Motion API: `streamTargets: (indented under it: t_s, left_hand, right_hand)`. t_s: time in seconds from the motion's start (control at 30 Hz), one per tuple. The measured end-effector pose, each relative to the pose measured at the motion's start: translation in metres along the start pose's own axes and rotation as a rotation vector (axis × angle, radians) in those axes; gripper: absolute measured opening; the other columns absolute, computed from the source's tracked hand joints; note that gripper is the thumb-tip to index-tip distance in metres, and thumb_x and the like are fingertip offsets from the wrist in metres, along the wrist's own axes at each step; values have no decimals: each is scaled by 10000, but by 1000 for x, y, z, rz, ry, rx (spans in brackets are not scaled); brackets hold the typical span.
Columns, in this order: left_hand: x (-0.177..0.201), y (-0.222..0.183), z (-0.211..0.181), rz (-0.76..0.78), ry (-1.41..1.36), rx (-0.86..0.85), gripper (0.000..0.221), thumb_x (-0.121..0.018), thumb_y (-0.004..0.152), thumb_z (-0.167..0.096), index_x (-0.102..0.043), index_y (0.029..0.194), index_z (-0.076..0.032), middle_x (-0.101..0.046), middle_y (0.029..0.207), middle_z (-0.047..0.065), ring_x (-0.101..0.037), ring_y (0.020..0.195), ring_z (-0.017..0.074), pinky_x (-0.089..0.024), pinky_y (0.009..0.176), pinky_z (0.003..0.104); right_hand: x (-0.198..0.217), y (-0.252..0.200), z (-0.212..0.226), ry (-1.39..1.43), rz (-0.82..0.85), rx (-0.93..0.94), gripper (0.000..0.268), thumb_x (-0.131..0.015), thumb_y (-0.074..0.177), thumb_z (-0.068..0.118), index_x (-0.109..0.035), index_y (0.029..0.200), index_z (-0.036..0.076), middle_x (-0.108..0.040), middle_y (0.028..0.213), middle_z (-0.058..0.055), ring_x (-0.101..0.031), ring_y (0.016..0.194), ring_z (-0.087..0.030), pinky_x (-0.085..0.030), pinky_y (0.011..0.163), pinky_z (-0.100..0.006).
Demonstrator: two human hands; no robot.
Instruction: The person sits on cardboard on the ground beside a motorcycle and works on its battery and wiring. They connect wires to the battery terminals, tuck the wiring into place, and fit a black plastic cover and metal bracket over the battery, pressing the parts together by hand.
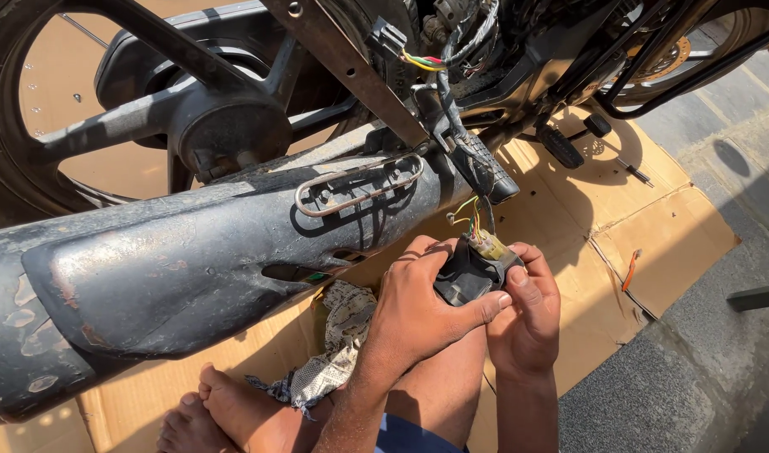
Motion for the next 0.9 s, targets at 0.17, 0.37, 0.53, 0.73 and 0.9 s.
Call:
streamTargets:
  t_s: [0.17,0.37,0.53,0.73,0.9]
  left_hand:
    - [0,0,5,-26,0,-39,569,-882,674,-467,-769,1046,-52,-689,942,100,-736,848,230,-598,776,367]
    - [1,2,10,-10,-39,-31,586,-893,651,-496,-780,1010,-47,-705,893,84,-729,823,209,-595,752,352]
    - [1,2,10,-24,-8,-34,600,-886,657,-507,-775,1024,-45,-694,899,87,-723,836,214,-582,770,362]
    - [2,2,12,-23,8,-23,604,-876,671,-533,-776,1025,-55,-695,903,89,-727,845,223,-585,789,366]
    - [2,2,15,-38,22,-31,582,-878,683,-526,-775,1010,-56,-692,934,95,-731,876,237,-585,815,382]
  right_hand:
    - [-11,1,4,-68,-4,-26,363,-597,1027,147,-519,1333,-32,-651,1222,-145,-635,1143,-215,-517,1035,-364]
    - [-8,-1,5,-186,-19,-12,446,-522,1109,249,-524,1412,-78,-627,1282,-147,-624,1188,-221,-511,1054,-374]
    - [-11,1,6,-214,-9,-24,446,-515,1111,248,-533,1413,-80,-632,1289,-159,-628,1189,-221,-514,1052,-371]
    - [-11,1,5,-250,-27,-40,443,-489,1110,249,-532,1404,-79,-638,1289,-155,-633,1183,-209,-521,1044,-356]
    - [2,0,1,-309,-71,9,399,-491,1132,233,-580,1363,-81,-663,1219,-128,-645,1095,-172,-539,951,-319]
Point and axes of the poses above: each hand's wrist, its own y-axis towards the middle knuckle, its own x-axis out of the back of the hand, z = x × y, the point moved 3 cm from there along y, towards the middle knuckle
